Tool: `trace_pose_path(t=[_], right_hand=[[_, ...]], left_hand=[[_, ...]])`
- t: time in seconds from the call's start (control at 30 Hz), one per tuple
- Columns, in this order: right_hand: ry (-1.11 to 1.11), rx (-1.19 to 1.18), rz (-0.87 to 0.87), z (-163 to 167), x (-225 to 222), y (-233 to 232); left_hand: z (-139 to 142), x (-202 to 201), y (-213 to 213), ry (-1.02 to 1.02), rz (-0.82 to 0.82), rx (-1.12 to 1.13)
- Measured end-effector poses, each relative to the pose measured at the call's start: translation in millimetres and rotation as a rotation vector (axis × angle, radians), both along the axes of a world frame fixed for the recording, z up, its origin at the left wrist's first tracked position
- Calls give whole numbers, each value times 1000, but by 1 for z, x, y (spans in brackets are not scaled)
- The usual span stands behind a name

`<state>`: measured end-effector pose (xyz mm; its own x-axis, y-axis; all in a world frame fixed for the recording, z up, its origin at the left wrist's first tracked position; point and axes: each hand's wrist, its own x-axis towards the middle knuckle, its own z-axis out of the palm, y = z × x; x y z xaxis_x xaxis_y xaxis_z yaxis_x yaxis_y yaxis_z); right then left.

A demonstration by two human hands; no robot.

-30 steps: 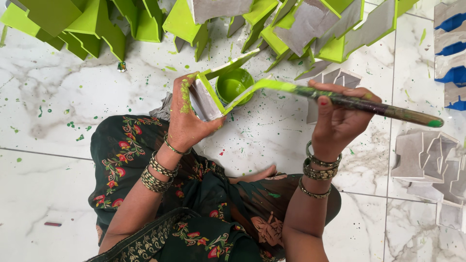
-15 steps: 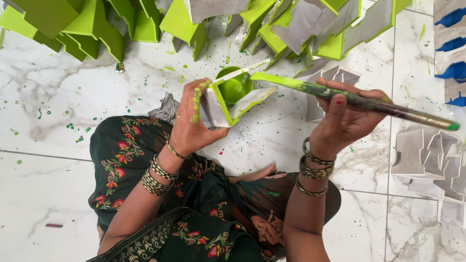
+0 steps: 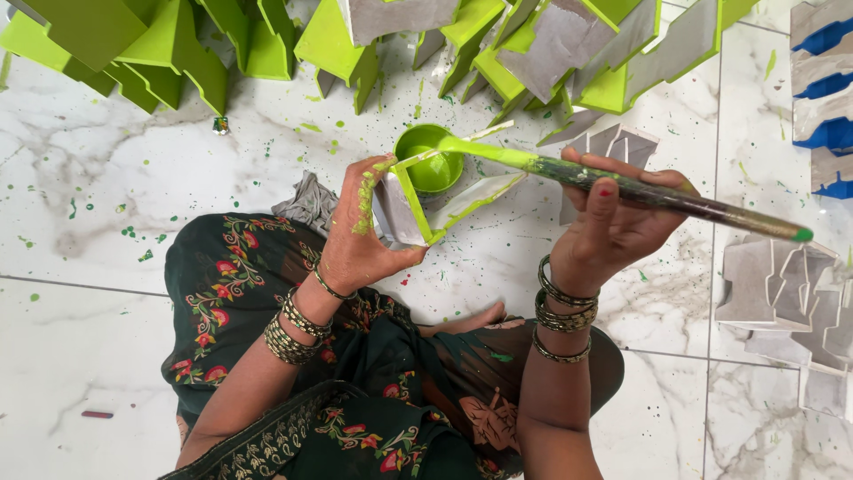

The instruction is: The person sits on the floor and paints letters green using a brush, dipping the brush into a cup of green paint and coating the edges and faces of each letter, turning letters to reach different sides and setting finished letters with the others on the floor.

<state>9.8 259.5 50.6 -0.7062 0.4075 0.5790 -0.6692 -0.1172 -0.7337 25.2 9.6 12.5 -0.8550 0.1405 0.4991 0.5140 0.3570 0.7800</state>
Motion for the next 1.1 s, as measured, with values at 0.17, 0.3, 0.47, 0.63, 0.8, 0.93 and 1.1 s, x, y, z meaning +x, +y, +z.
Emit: trace_pose_path(t=[0.17,0.3,0.47,0.63,0.8,0.93,1.1], right_hand=[[-57,2,37,-3,2,-8],[-37,99,-14,-2,0,-9],[-27,38,-7,-2,1,-13],[-21,102,47,0,3,-15],[11,100,6,3,5,-19],[26,119,62,6,10,-20],[33,103,20,8,10,-16]], left_hand=[[-5,-2,3,11,4,19],[-6,-4,0,9,-1,9],[-9,-6,-2,-4,-6,19],[-9,-7,-5,-5,-2,31],[-7,-7,-6,-4,-12,8],[-7,-6,-4,-1,-24,26],[-6,-5,-4,3,-17,21]])
